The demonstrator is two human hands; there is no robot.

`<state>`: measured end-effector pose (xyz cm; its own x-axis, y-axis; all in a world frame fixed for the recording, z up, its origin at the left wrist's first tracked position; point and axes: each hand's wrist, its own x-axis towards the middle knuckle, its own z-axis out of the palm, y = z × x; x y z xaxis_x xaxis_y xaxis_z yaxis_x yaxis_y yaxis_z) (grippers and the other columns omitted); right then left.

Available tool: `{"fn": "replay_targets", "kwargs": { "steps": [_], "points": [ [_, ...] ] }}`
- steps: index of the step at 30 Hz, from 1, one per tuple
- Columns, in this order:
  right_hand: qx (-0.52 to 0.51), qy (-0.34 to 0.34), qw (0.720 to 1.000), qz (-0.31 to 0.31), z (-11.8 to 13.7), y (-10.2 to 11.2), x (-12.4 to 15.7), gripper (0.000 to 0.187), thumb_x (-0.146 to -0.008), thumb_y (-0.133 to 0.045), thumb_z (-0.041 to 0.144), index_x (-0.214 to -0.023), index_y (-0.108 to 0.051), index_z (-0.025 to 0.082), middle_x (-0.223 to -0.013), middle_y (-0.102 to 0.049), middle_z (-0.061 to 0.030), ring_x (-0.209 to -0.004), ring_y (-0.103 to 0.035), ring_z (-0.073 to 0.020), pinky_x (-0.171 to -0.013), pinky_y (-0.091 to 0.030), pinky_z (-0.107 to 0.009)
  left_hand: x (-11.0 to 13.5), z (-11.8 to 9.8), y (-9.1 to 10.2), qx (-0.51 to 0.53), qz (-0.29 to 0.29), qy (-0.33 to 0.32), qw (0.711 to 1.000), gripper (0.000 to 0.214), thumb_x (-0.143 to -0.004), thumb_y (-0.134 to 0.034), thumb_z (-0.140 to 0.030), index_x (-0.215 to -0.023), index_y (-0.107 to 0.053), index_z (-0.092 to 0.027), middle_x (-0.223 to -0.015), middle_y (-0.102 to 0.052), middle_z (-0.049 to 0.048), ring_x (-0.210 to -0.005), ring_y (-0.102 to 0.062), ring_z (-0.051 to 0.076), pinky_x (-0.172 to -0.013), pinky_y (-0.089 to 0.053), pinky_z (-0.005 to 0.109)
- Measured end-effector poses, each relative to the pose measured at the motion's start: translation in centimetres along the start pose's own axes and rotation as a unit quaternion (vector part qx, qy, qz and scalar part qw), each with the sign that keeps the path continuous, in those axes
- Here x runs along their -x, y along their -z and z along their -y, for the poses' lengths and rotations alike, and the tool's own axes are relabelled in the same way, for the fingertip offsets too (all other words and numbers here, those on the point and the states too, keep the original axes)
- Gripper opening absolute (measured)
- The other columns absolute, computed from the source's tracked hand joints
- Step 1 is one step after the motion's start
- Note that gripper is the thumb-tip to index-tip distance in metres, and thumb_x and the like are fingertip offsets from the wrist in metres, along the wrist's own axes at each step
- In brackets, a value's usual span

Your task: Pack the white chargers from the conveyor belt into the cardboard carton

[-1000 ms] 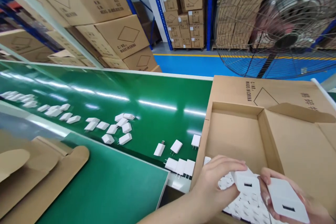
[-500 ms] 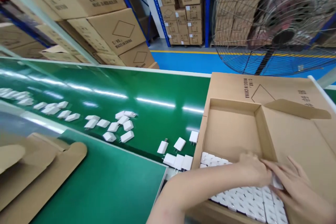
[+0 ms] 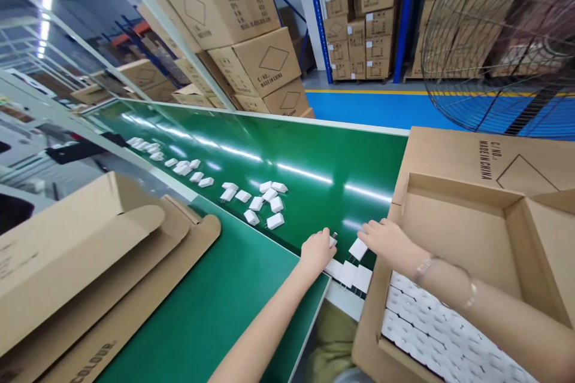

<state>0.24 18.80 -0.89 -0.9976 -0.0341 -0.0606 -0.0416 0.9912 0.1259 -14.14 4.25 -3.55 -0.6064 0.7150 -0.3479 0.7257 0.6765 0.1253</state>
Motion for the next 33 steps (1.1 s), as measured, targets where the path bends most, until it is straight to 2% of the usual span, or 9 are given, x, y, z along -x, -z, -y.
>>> {"fn": "replay_targets", "kwargs": {
  "steps": [5, 8, 11, 14, 20, 24, 27, 30, 33],
  "points": [
    [0.043, 0.031, 0.997, 0.055, -0.9, -2.7, -3.8, 0.008, -0.088, -0.059, 0.020, -0.083, -0.060, 0.014, -0.085, -0.061, -0.0007, -0.079, -0.060, -0.0148, -0.065, -0.051, -0.029, 1.1, 2.0, 0.9, 0.061, -0.008, -0.058, 0.996, 0.015, -0.077, -0.049, -0.021, -0.091, -0.043, -0.020, -0.085, -0.061, 0.0017, -0.077, -0.059, 0.017, -0.066, -0.042, 0.025],
    [0.062, 0.040, 0.997, 0.038, -1.2, -2.4, -4.0, 0.005, -0.088, -0.058, 0.018, -0.088, -0.060, 0.013, -0.092, -0.060, -0.0028, -0.083, -0.058, -0.0158, -0.065, -0.051, -0.029, 2.0, 2.7, 2.0, 0.079, 0.006, -0.098, 0.992, 0.016, -0.071, -0.054, -0.017, -0.084, -0.045, -0.021, -0.082, -0.058, 0.0019, -0.085, -0.057, 0.020, -0.071, -0.041, 0.026],
    [0.063, 0.054, 0.996, 0.019, 0.4, -2.5, -4.0, 0.005, -0.089, -0.055, 0.016, -0.091, -0.059, 0.013, -0.095, -0.059, -0.0037, -0.080, -0.057, -0.0150, -0.060, -0.049, -0.026, 2.5, 2.8, 2.8, 0.094, 0.010, -0.121, 0.988, 0.024, -0.074, -0.052, -0.018, -0.098, -0.047, -0.020, -0.083, -0.057, 0.0033, -0.091, -0.056, 0.023, -0.076, -0.042, 0.029],
    [0.045, 0.115, 0.992, 0.017, 2.3, -3.5, -4.0, 0.006, -0.089, -0.054, 0.014, -0.087, -0.059, 0.014, -0.088, -0.059, -0.0011, -0.075, -0.057, -0.0136, -0.058, -0.048, -0.025, 2.6, 3.1, 2.8, 0.121, 0.052, -0.159, 0.978, 0.037, -0.084, -0.044, -0.020, -0.121, -0.039, -0.023, -0.089, -0.058, 0.0010, -0.089, -0.058, 0.018, -0.077, -0.044, 0.026],
    [0.003, 0.201, 0.979, 0.030, 2.8, -3.9, -4.1, 0.003, -0.087, -0.057, 0.013, -0.088, -0.059, 0.015, -0.090, -0.059, -0.0004, -0.081, -0.058, -0.0156, -0.065, -0.050, -0.029, 2.2, 2.9, 2.0, 0.059, 0.162, -0.178, 0.969, 0.032, -0.082, -0.042, -0.018, -0.112, -0.054, -0.022, -0.117, -0.051, 0.0081, -0.099, -0.060, 0.024, -0.088, -0.046, 0.037],
    [-0.034, 0.148, 0.987, 0.051, 2.8, -3.1, -4.4, 0.011, -0.085, -0.059, 0.011, -0.075, -0.059, 0.013, -0.080, -0.060, 0.0009, -0.076, -0.058, -0.0146, -0.065, -0.049, -0.029, 1.8, 1.2, 2.3, -0.010, 0.201, -0.146, 0.969, 0.041, -0.078, -0.049, -0.028, -0.117, -0.050, -0.017, -0.124, -0.047, 0.0146, -0.103, -0.058, 0.034, -0.084, -0.048, 0.045],
    [-0.085, 0.066, 0.993, 0.040, 1.2, -1.8, -3.6, 0.009, -0.082, -0.058, 0.005, -0.080, -0.061, 0.013, -0.079, -0.062, -0.0019, -0.071, -0.059, -0.0162, -0.058, -0.046, -0.028, 1.9, -0.2, 2.2, -0.047, 0.230, -0.133, 0.963, 0.058, -0.069, -0.064, -0.040, -0.120, -0.048, -0.017, -0.128, -0.045, 0.0164, -0.107, -0.055, 0.037, -0.083, -0.049, 0.046],
    [-0.172, -0.029, 0.985, 0.009, -1.4, -0.3, -1.7, 0.016, -0.080, -0.059, 0.011, -0.094, -0.060, 0.017, -0.088, -0.063, -0.0066, -0.072, -0.060, -0.0205, -0.055, -0.043, -0.029, 2.5, -1.4, 1.2, -0.082, 0.214, -0.110, 0.967, 0.067, -0.062, -0.074, -0.026, -0.122, -0.046, -0.018, -0.136, -0.038, 0.0168, -0.113, -0.049, 0.039, -0.081, -0.049, 0.043],
    [-0.288, -0.127, 0.949, -0.027, -2.9, 0.3, 0.6, 0.021, -0.085, -0.056, 0.032, -0.104, -0.056, 0.023, -0.098, -0.064, -0.0060, -0.080, -0.062, -0.0240, -0.063, -0.047, -0.033, 2.9, -2.3, 0.1, -0.097, 0.172, -0.081, 0.977, 0.059, -0.065, -0.069, -0.009, -0.120, -0.047, -0.017, -0.130, -0.042, 0.0156, -0.111, -0.051, 0.033, -0.080, -0.049, 0.037]
  ]
}}
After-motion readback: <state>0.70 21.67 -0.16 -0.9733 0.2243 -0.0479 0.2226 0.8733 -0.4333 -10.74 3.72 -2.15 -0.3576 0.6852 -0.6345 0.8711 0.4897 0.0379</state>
